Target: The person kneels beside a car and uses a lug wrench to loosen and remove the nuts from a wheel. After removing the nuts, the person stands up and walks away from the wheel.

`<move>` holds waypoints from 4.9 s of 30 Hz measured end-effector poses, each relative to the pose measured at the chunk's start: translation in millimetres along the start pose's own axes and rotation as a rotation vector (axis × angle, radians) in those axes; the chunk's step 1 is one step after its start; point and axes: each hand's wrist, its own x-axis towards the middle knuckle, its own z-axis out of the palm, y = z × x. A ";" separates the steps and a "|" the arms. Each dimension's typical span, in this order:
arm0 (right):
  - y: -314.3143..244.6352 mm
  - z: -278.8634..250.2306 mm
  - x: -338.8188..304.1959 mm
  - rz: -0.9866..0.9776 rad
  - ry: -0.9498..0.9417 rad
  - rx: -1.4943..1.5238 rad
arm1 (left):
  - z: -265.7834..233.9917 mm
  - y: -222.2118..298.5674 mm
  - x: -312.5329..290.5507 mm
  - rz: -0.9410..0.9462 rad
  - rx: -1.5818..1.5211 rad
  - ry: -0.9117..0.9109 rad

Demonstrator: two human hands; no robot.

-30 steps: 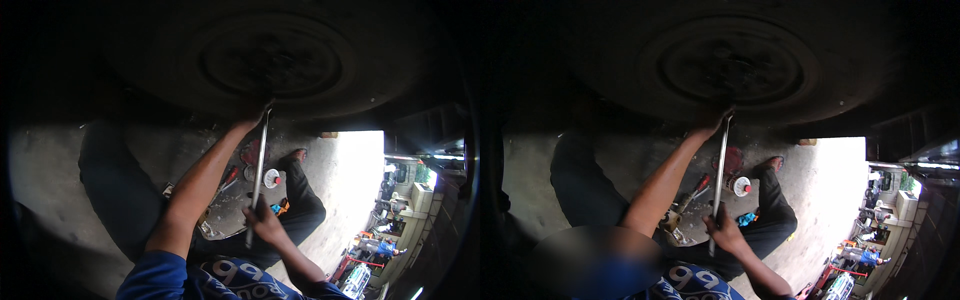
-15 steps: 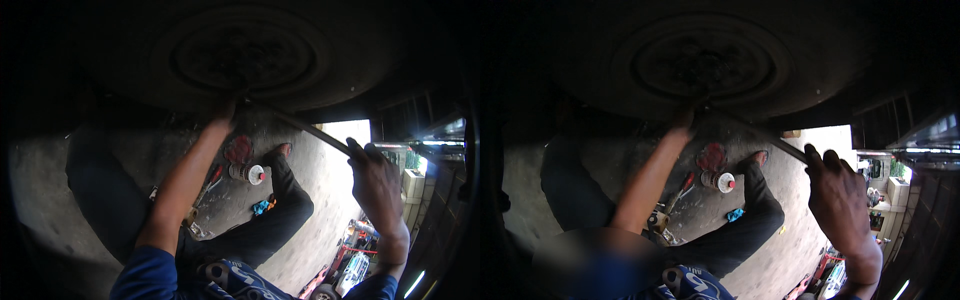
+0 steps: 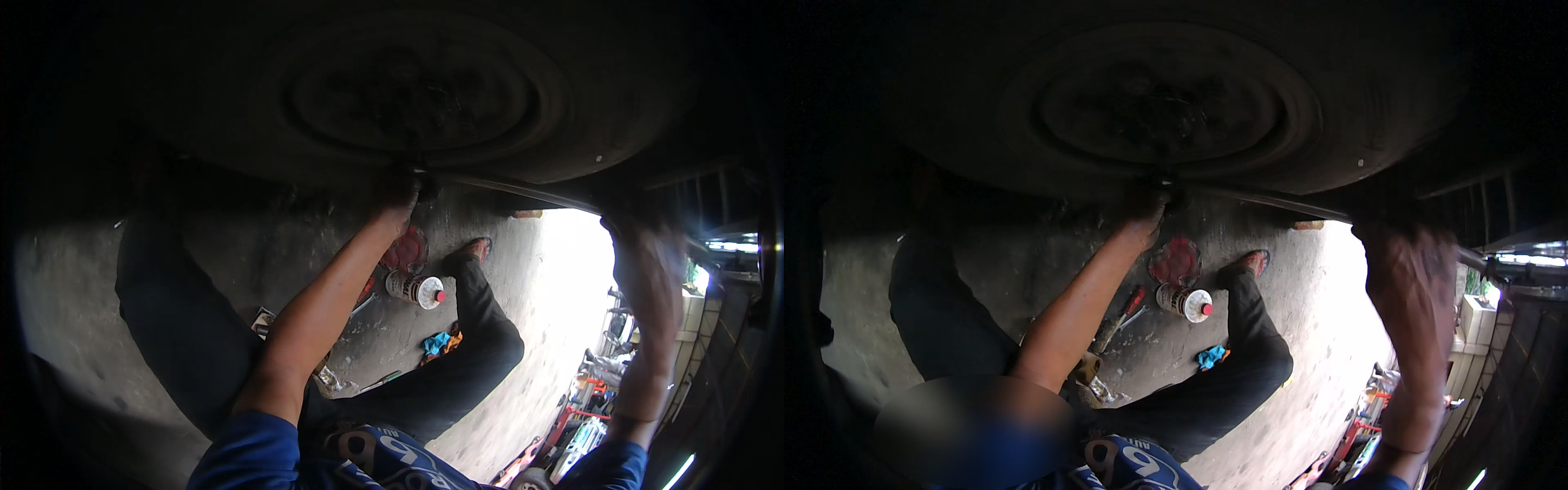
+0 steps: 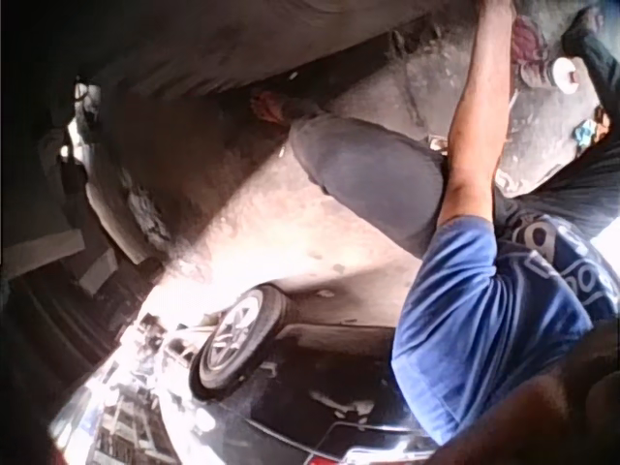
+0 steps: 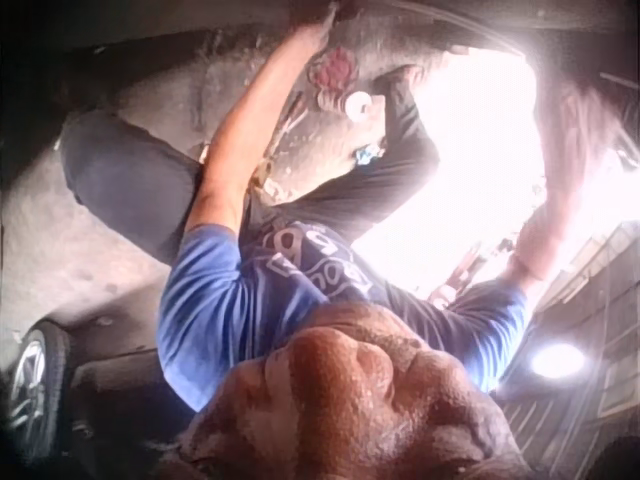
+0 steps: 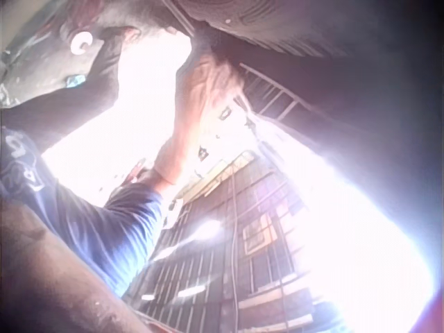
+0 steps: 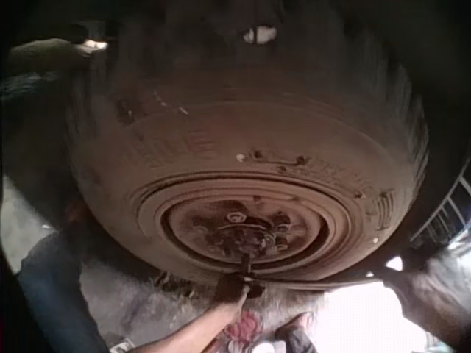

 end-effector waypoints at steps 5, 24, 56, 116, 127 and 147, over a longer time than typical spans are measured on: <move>-26.5 245.9 -46.6 0.239 0.091 0.545 | -20.8 12.2 4.9 0.158 0.244 -0.093; -293.8 44.6 -95.1 0.433 -0.929 1.933 | -39.2 27.8 4.9 0.196 0.235 -0.306; -99.0 391.0 -34.4 0.272 -0.037 0.617 | -31.6 3.5 2.5 0.051 -0.300 -0.226; -238.1 5.3 -102.7 0.370 -0.805 1.922 | -23.0 -12.4 18.4 0.199 0.490 -0.187; -27.0 43.7 -70.1 0.090 -0.405 0.502 | -19.3 -23.3 33.8 0.010 -0.236 -0.227; -408.6 73.9 -33.7 0.250 -0.493 2.383 | -40.4 28.5 2.0 0.309 0.588 -0.292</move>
